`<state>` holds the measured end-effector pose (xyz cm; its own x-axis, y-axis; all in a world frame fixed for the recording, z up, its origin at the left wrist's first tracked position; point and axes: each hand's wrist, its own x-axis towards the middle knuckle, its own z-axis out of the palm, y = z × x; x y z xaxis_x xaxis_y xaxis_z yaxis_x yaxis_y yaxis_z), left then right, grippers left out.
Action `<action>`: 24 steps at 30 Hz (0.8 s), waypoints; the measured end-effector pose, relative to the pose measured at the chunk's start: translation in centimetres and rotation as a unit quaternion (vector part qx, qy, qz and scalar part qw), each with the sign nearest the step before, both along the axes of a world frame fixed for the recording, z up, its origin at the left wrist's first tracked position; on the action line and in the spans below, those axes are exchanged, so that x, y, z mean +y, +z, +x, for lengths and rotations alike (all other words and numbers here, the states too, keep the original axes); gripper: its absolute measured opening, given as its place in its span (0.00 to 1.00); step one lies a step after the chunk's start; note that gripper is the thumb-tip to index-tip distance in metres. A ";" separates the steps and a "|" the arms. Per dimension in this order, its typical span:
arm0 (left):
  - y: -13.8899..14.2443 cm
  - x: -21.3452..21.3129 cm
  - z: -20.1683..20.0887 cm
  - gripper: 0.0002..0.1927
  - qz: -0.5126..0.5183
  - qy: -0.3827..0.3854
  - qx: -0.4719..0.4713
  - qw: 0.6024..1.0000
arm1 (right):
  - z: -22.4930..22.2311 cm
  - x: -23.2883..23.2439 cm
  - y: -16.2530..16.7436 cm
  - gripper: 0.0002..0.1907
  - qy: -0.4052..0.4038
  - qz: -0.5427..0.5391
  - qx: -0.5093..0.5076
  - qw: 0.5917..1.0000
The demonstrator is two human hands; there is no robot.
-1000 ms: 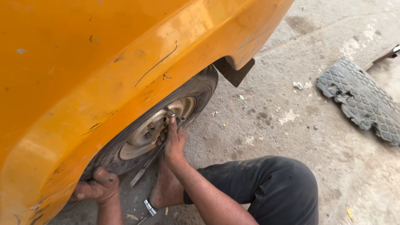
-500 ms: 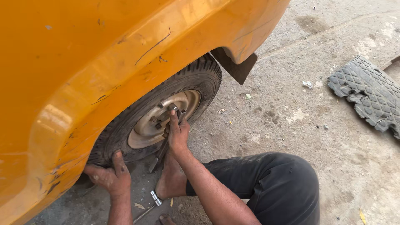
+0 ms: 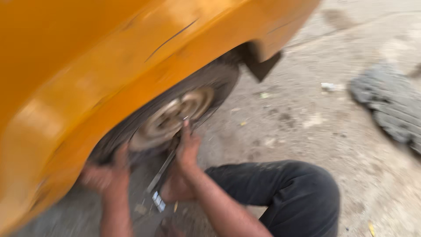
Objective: The person lifts a tire and mounts it onto the wheel hub of a yellow vehicle. They then insert lug nuts by hand and tighten them using a lug wrench to secure the tire in place.
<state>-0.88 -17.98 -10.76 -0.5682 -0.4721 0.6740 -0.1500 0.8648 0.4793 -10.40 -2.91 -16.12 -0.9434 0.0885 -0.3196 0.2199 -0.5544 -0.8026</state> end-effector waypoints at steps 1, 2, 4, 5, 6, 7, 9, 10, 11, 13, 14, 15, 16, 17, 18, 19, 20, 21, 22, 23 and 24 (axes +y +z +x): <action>-0.4 -0.2 0.1 0.47 -0.050 0.016 -0.009 0.999 | 0.2 -0.1 -0.6 0.21 0.004 0.023 0.010 1.000; -0.8 -0.6 0.2 0.48 -0.101 0.032 -0.021 0.994 | 0.8 -0.6 -1.1 0.22 0.011 0.042 0.021 0.999; -1.6 -1.2 1.0 0.41 -0.375 0.089 -0.110 0.916 | 1.8 -1.2 -1.9 0.28 0.019 -0.037 -0.080 0.996; -1.9 -1.2 2.1 0.43 -0.244 0.080 -0.124 0.959 | 2.5 -1.5 -2.1 0.27 0.034 -0.056 -0.094 0.993; -2.2 -0.8 2.9 0.46 -0.105 0.067 -0.125 0.984 | 2.8 -1.6 -2.1 0.26 0.044 -0.073 -0.102 0.991; -2.5 -0.3 3.7 0.49 0.038 0.054 -0.120 0.991 | 3.1 -1.7 -1.8 0.25 0.055 -0.089 -0.109 0.989; -2.6 0.6 7.2 0.53 0.117 -0.010 -0.139 0.983 | 3.8 -2.2 -0.8 0.24 0.065 -0.096 -0.130 0.985; -2.7 1.0 8.8 0.55 0.153 -0.047 -0.145 0.976 | 3.9 -2.5 -0.2 0.23 0.067 -0.103 -0.137 0.983; -2.9 0.9 10.2 0.57 0.120 -0.056 -0.240 0.962 | 4.0 -2.8 0.4 0.23 0.069 -0.102 -0.114 0.986; -3.7 -0.2 12.1 0.59 0.053 -0.074 -0.429 0.899 | 4.5 -3.6 1.4 0.24 0.063 -0.099 -0.076 0.990; -4.7 -0.6 12.5 0.57 0.090 -0.069 -0.466 0.877 | 4.7 -3.7 1.6 0.24 0.069 -0.118 -0.090 0.987; -5.9 -1.0 12.5 0.54 0.128 -0.063 -0.500 0.854 | 4.7 -3.7 1.7 0.24 0.076 -0.135 -0.103 0.983; -7.0 -1.2 12.8 0.51 0.167 -0.057 -0.532 0.828 | 4.9 -3.8 1.8 0.25 0.085 -0.150 -0.116 0.978; -8.1 -1.4 12.9 0.43 0.172 -0.043 -0.509 0.842 | 5.1 -3.8 1.6 0.24 0.090 -0.135 -0.116 0.980; -9.2 -1.5 12.2 0.35 0.175 -0.032 -0.485 0.856 | 5.0 -3.8 1.6 0.23 0.092 -0.121 -0.114 0.982; -10.1 -1.5 11.6 0.28 0.177 -0.021 -0.461 0.869 | 4.8 -3.8 1.5 0.21 0.094 -0.107 -0.111 0.983; -10.8 -1.2 11.3 0.27 0.153 -0.042 -0.425 0.891 | 4.5 -3.6 1.3 0.21 0.110 -0.082 -0.100 0.986; -11.3 -0.9 11.0 0.25 0.128 -0.064 -0.387 0.911 | 4.1 -3.1 1.2 0.21 0.125 -0.058 -0.088 0.987; -11.3 -0.9 10.5 0.24 0.103 -0.085 -0.348 0.928 | 3.5 -3.0 1.0 0.22 0.140 -0.035 -0.074 0.987; -11.0 -1.1 10.2 0.23 0.134 -0.084 -0.356 0.921 | 3.1 -3.0 0.9 0.24 0.159 -0.007 -0.050 0.986; -10.9 -1.0 10.1 0.22 0.167 -0.084 -0.366 0.912 | 3.0 -2.8 0.6 0.27 0.177 0.023 -0.028 0.984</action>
<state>9.26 -19.02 -21.65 -0.8915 -0.4457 -0.0806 -0.4140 0.7298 0.5441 -7.39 -5.73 -15.50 -0.8985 -0.2267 -0.3759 0.4377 -0.3986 -0.8059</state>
